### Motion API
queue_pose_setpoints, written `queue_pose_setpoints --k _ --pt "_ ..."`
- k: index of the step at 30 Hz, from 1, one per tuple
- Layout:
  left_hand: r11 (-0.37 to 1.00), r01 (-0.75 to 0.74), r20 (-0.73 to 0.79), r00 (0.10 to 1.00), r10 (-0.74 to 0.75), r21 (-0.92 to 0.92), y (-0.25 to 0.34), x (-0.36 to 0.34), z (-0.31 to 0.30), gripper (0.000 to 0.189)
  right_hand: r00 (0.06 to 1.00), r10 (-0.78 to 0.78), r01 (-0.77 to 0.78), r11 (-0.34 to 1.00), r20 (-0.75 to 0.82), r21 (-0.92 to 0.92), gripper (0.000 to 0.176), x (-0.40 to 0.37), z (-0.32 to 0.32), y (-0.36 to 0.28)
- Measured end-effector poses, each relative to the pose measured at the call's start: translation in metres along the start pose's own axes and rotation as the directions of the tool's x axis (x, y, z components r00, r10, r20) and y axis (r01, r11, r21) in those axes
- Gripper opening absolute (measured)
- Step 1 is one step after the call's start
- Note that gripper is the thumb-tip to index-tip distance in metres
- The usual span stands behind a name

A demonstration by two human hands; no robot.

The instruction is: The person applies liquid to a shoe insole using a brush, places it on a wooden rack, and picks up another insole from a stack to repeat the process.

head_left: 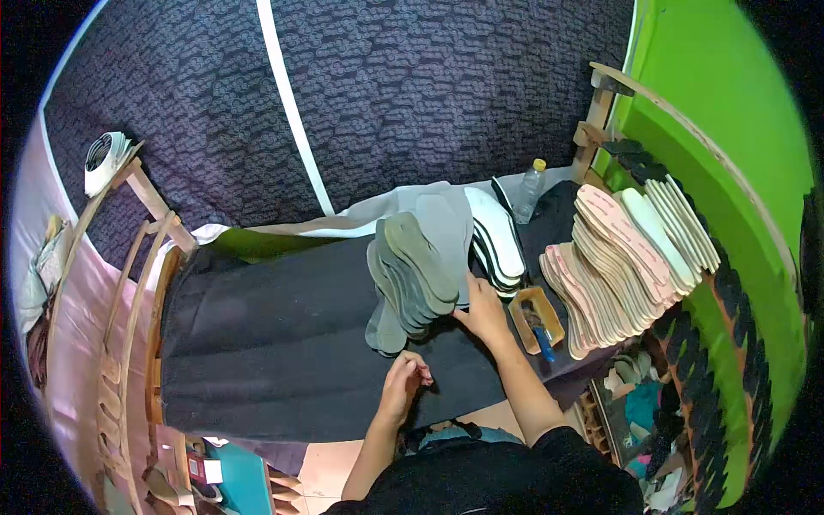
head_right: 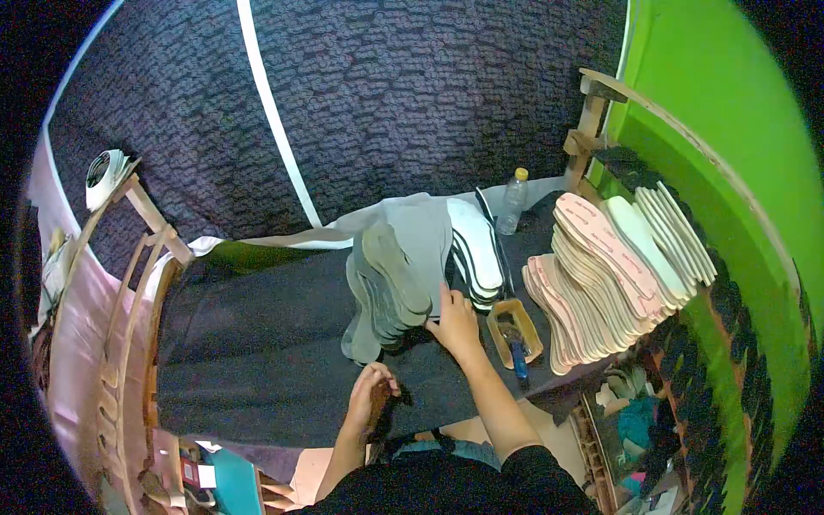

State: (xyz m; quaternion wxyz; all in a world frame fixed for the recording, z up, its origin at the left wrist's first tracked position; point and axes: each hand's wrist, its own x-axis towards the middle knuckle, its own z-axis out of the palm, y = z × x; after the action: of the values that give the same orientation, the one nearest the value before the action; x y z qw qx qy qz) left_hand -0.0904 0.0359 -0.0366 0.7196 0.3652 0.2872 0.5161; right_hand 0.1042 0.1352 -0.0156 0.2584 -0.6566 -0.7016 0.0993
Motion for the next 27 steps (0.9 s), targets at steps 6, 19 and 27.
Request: queue_pose_setpoints --k 6,19,27 --pt "1.0 0.009 -0.093 0.996 -0.01 -0.016 0.005 -0.006 -0.003 0.015 0.999 -0.025 0.024 0.999 -0.024 -0.029 0.078 0.001 0.001 0.007" --pt "1.0 0.025 -0.087 0.996 -0.024 0.012 -0.003 -0.011 0.004 0.015 0.999 -0.006 0.006 1.0 -0.037 0.013 0.072 0.007 0.004 0.008" --pt "1.0 0.014 -0.104 0.994 -0.013 0.008 -0.01 -0.019 0.005 0.015 0.994 0.112 -0.112 0.989 -0.001 0.092 0.065 0.006 -0.006 0.001"
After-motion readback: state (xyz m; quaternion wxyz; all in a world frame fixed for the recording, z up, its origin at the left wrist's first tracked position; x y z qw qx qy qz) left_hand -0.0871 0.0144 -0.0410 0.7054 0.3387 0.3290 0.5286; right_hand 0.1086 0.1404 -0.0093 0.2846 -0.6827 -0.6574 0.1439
